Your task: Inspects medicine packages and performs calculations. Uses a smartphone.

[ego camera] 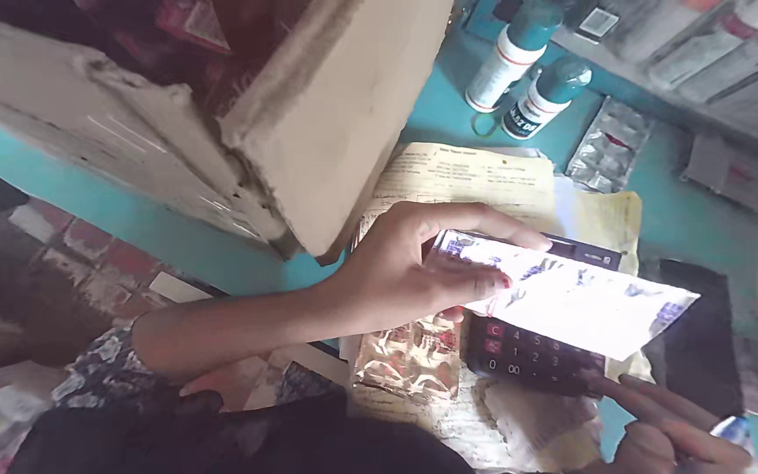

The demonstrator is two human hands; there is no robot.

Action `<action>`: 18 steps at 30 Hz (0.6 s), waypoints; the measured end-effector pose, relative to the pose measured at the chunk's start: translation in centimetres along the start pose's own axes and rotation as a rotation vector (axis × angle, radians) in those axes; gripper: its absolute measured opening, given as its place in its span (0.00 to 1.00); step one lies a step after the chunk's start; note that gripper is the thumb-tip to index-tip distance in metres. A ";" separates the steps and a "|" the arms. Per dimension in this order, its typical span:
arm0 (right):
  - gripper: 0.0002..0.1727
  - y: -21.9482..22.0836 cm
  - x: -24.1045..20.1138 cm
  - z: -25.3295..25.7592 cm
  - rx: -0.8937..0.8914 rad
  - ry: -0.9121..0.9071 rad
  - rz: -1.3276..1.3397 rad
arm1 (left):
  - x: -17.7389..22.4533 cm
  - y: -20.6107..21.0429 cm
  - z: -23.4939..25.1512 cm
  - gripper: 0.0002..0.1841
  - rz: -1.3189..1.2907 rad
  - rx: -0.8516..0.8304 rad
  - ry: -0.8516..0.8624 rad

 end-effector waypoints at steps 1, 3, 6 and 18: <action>0.19 0.0 -0.1 0.0 0.002 -0.008 -0.009 | 0.0 0.0 0.0 0.14 0.003 0.001 -0.004; 0.19 0.1 -0.2 0.0 0.028 -0.025 -0.029 | 0.0 0.0 0.1 0.14 0.005 0.002 -0.005; 0.20 -0.1 -0.1 -0.2 0.029 -0.049 -0.038 | 0.1 -0.1 0.1 0.14 0.012 0.002 0.004; 0.16 0.0 -1.1 1.7 -0.005 -0.029 0.076 | 0.0 0.1 0.0 0.14 -0.003 0.000 -0.020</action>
Point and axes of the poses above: each hand's wrist, its own z-axis towards the middle knuckle, its own y-axis out of the palm, x = y × z, the point moved 4 cm from there along z, towards the middle knuckle, and after that the axes turned 10 degrees about -y, right-handed, at the moved point
